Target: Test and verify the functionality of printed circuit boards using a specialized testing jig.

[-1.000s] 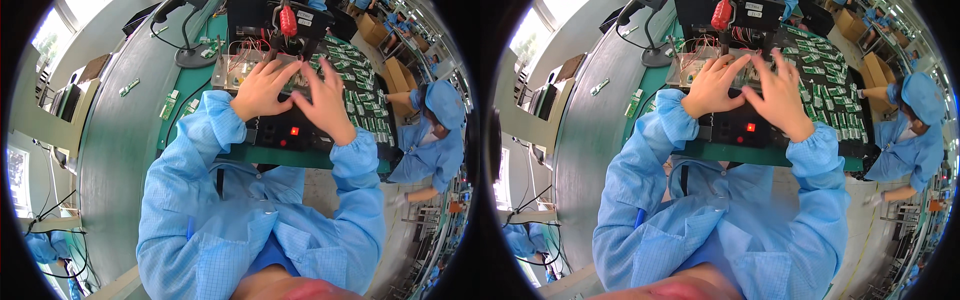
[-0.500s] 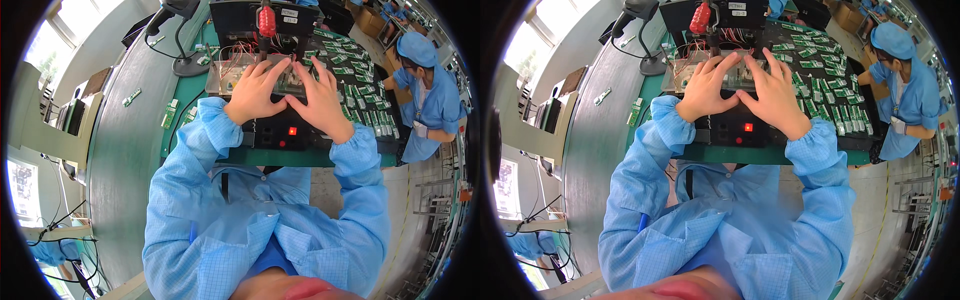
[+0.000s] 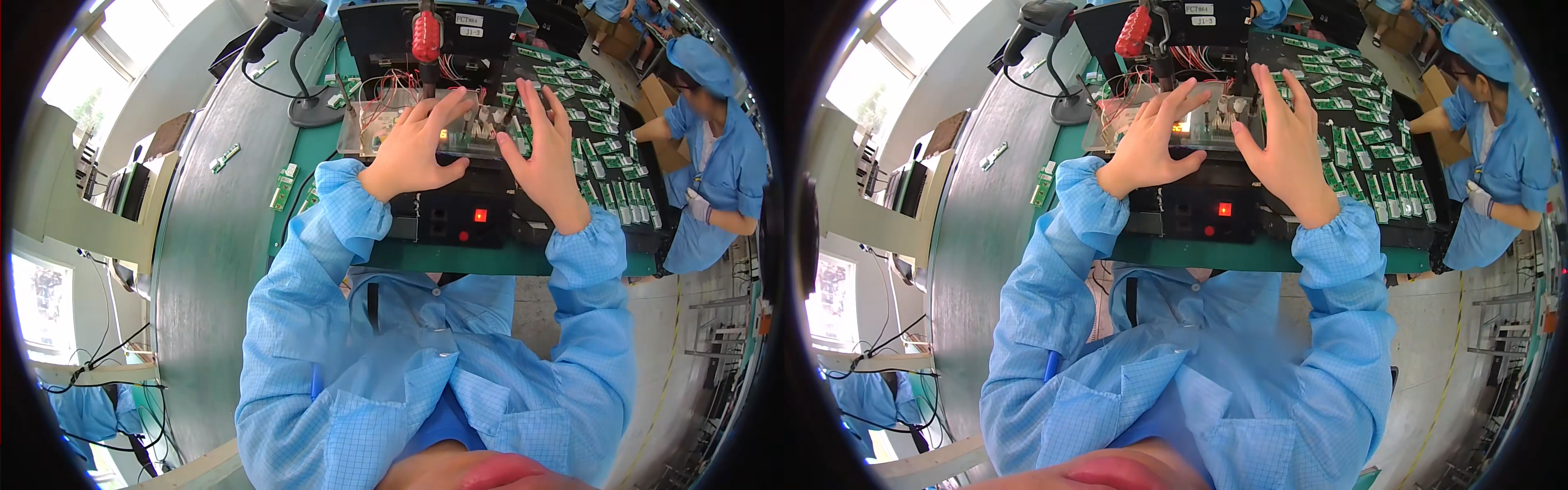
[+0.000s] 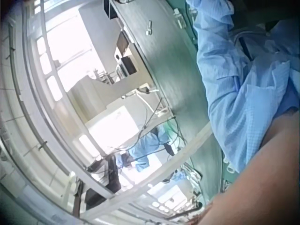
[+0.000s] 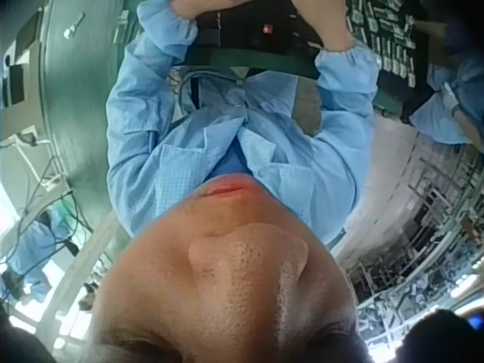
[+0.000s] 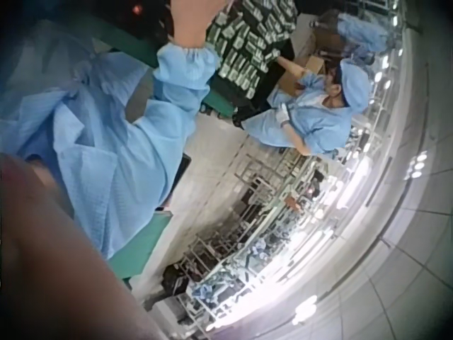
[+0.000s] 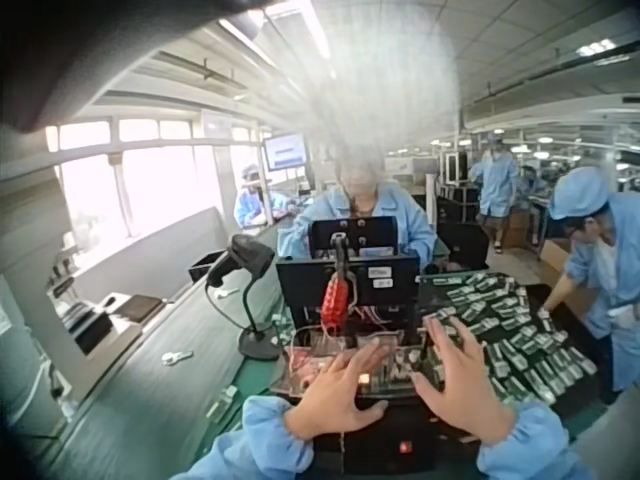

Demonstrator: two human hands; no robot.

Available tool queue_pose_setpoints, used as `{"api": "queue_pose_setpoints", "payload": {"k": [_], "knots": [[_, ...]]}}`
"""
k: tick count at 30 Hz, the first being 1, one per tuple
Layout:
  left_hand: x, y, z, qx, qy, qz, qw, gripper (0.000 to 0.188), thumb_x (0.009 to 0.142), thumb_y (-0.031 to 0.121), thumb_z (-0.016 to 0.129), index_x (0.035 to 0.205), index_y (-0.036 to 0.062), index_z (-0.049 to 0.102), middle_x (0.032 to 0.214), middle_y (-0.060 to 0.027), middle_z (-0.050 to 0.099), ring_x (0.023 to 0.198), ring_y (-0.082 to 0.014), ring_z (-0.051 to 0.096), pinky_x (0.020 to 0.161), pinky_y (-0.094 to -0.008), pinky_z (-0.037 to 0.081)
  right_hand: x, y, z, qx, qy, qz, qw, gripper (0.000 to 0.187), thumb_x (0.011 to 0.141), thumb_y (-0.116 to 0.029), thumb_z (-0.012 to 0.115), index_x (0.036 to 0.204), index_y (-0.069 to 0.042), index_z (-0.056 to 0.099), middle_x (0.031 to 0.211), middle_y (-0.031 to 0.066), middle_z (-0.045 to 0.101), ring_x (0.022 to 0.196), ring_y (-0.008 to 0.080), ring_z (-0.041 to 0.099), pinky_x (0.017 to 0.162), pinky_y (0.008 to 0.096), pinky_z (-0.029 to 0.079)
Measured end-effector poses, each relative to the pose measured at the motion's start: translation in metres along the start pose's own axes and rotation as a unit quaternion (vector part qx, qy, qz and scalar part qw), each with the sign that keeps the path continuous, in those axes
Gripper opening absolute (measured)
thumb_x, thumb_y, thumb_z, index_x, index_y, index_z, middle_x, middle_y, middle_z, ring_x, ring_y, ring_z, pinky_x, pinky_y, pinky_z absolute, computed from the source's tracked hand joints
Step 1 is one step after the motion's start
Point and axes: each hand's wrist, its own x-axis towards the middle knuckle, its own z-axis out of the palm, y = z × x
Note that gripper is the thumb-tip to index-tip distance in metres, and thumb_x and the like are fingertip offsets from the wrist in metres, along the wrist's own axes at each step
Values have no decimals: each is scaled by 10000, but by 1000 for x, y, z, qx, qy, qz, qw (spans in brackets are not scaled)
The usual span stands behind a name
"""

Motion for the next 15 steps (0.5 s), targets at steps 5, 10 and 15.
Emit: {"api": "queue_pose_setpoints", "payload": {"k": [5, 10, 15], "knots": [[0, 1, -2, -32, -6, -17, 999, 971, 741, 257, 759, 1544, 83, 242, 1452, -45, 545, 1298, -341, 474, 1094, -483, 364, -1, 4, -3, 8, -13, 6, 1000, 778, 875, -172, 698, 1542, -46, 317, 1515, 77, 485, 1421, 360, 332, 1139, 449, 307], [0, 1, -3, -43, 4, -17, 999, 951, 738, 232, 762, 1531, 63, 266, 1465, -84, 520, 1301, -349, 471, 1095, -466, 368, 1, -2, -3, 2, -54, -5, 999, 770, 867, -161, 696, 1534, -48, 328, 1515, 85, 484, 1421, 359, 334, 1115, 442, 324], [0, 0, -6, -81, -4, -11, 997, 982, 742, 140, 763, 1551, 61, 211, 1529, -113, 442, 1336, -363, 437, 1131, -459, 337, 4, -5, -4, 30, -10, -11, 999, 785, 865, -178, 705, 1541, -63, 322, 1513, 92, 484, 1429, 359, 326, 1115, 451, 324]]}}
